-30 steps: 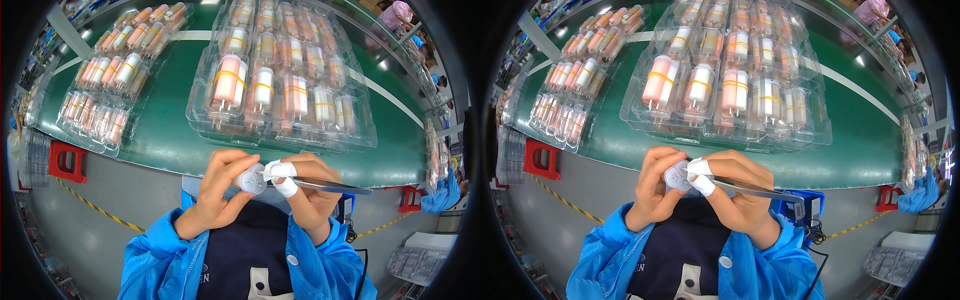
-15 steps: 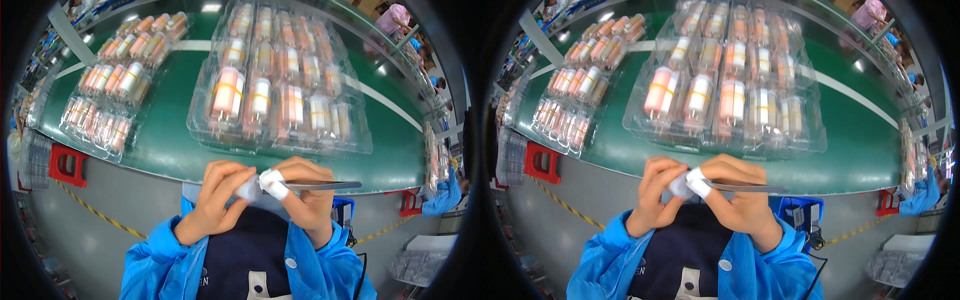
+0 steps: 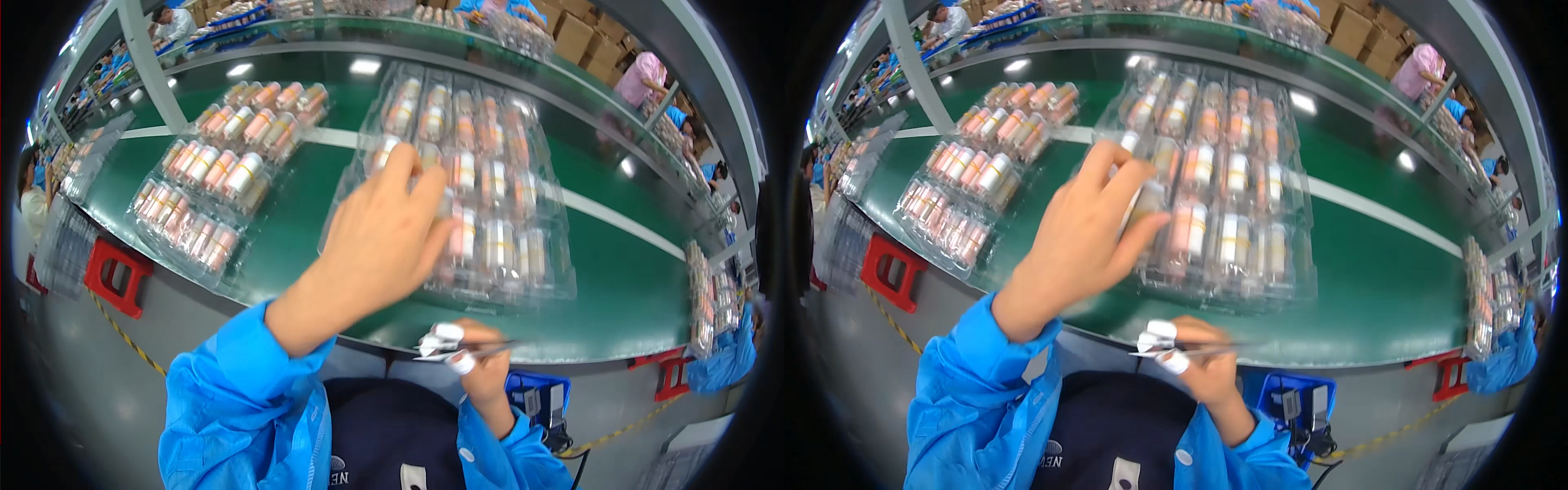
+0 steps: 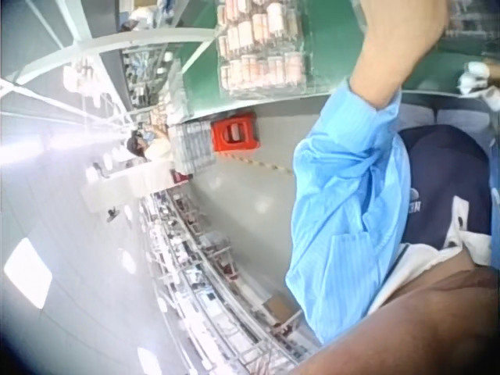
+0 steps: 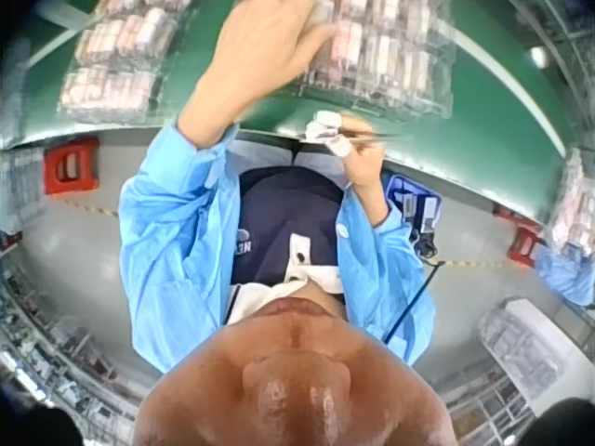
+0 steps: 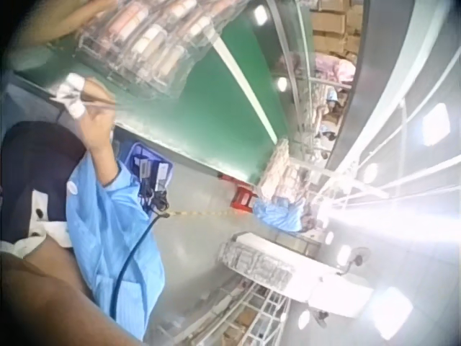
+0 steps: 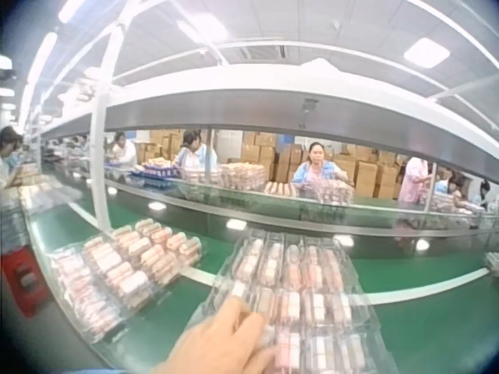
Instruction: The person uses tweezers to insert small white components into the top of cylindrical objects. They pick up each cylinder from a clear plastic tray, perform the insertion, and place the item back into the tray. The process is repeated for multiple units.
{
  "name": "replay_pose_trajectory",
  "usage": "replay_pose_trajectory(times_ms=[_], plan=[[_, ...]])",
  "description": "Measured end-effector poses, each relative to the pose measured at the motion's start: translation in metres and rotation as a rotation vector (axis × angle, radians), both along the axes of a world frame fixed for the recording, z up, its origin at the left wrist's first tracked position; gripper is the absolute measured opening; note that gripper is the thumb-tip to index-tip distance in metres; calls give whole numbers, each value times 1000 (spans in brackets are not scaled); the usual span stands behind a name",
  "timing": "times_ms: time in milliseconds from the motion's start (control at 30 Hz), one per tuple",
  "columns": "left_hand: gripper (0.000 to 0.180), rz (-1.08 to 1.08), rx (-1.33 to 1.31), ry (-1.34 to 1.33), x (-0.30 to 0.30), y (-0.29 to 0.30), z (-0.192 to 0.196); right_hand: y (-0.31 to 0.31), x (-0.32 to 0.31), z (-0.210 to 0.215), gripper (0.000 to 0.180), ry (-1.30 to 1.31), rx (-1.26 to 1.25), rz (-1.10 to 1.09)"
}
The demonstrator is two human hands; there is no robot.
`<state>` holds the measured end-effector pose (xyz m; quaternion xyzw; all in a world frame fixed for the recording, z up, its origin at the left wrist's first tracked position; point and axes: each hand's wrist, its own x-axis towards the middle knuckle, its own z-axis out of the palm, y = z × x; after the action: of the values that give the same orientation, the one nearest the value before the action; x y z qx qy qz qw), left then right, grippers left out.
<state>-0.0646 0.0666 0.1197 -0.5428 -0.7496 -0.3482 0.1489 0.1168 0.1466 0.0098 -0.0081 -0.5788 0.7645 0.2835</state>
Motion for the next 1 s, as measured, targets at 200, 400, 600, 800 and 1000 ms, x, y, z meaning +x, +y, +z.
replay_pose_trajectory(times_ms=[200, 400, 600, 800, 1000], plan=[[32, 72, 41, 300, -2, 8, -10, 7, 8, 0, 55, 180, -557, 231], [27, -424, 210, -220, 25, -35, -19, 4, 1, 0, 57, 198, -664, 276], [40, -485, 256, -313, 38, -48, -54, 3, -8, 4, 60, 175, -597, 411], [25, -446, 289, -471, 37, -54, -60, 2, -10, 3, 58, 136, -578, 401], [9, -427, 275, -869, 39, -68, -64, -6, -9, 6, 44, 34, -420, 329]])
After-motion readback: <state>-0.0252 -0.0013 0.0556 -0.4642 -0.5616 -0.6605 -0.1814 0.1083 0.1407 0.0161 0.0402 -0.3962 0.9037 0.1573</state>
